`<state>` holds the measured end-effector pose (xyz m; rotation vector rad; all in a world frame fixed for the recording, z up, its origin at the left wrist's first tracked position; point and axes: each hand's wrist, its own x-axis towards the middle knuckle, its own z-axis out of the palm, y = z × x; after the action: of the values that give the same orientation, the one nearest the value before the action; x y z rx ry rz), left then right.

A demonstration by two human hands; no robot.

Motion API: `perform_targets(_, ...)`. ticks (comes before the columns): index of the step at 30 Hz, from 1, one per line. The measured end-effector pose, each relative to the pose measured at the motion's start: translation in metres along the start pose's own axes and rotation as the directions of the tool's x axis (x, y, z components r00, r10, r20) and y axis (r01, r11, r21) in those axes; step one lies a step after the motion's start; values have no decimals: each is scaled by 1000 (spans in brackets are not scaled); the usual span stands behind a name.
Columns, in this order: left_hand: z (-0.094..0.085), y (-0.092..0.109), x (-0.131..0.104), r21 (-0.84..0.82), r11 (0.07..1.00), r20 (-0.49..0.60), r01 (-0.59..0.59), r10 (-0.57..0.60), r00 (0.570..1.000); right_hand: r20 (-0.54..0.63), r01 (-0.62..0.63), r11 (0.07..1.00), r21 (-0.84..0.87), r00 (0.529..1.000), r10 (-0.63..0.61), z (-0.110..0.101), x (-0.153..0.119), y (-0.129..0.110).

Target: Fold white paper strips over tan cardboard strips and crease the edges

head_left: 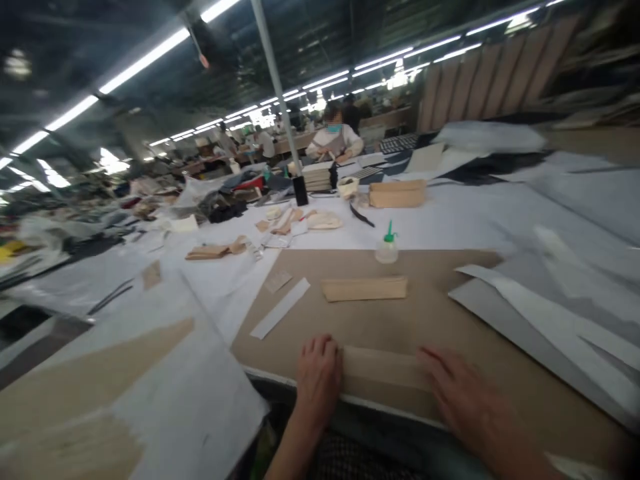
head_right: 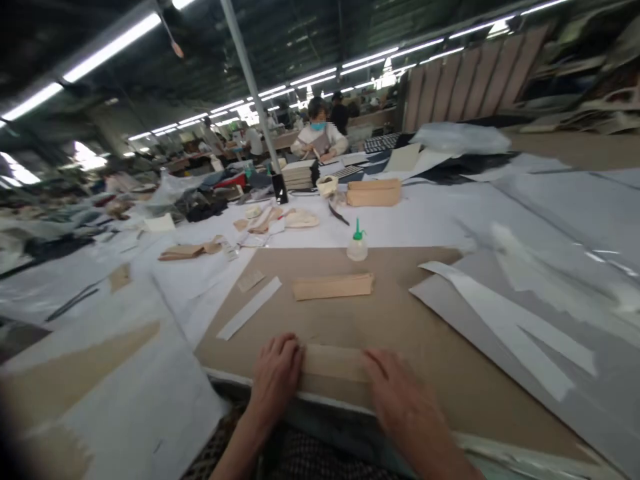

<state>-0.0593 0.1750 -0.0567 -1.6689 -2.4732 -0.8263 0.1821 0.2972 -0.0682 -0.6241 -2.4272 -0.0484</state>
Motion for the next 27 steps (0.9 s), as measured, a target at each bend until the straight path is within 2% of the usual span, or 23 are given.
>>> perform_targets(3, 2, -10, -1, -110, 994, 27, 24, -21, 999, 124, 56, 996, 72, 990, -64, 9, 4, -34)
perform_targets(6, -1, -26, -2, -205, 975, 39, 81, -75, 996, 159, 18, 997, 81, 987, -31, 20, 5, -53)
perform_targets(8, -6, -40, -2, -271, 953, 48, 138, -129, 990, 151, 2, 997, 78, 988, -14, 23, 3, -56)
perform_targets(11, -14, -58, 1, -458, 845, 41, 276, -290, 956, 136, -1, 996, 86, 991, -11, 23, 0, -53)
perform_targets(13, -21, -62, 2, -541, 771, 11, 335, -393, 920, 134, -8, 996, 92, 991, -4, 23, -1, -51)
perform_targets(15, -26, -55, 1, -515, 796, -67, 319, -408, 911, 127, -16, 995, 103, 992, 3, 25, 0, -51)
perform_targets(16, -27, -48, -1, -469, 841, -101, 269, -354, 930, 118, -16, 994, 111, 993, 3, 26, 1, -52)
perform_targets(17, -26, -41, -3, -400, 898, -115, 183, -247, 962, 112, -16, 993, 118, 994, 3, 27, 1, -52)
perform_targets(18, -25, -33, -6, -311, 948, -96, 63, -97, 991, 106, -19, 992, 121, 994, 6, 28, 1, -53)
perform_targets(19, -22, -26, -10, -211, 974, -46, -76, 67, 997, 103, -28, 993, 118, 994, 16, 28, 1, -54)
perform_targets(21, -13, -18, -19, -42, 948, 76, -316, 319, 945, 119, -57, 993, 103, 992, 44, 26, -1, -55)
perform_targets(23, -2, -21, -31, 88, 895, 101, -437, 429, 898, 179, -89, 993, 84, 981, 73, 21, -5, -56)
perform_targets(25, 11, -33, -40, 128, 836, 82, -534, 528, 845, 283, -106, 992, 64, 955, 84, 18, -8, -55)
perform_targets(27, 27, -48, -42, 140, 885, -31, -443, 452, 892, 352, -82, 996, 47, 934, 60, 18, -11, -52)
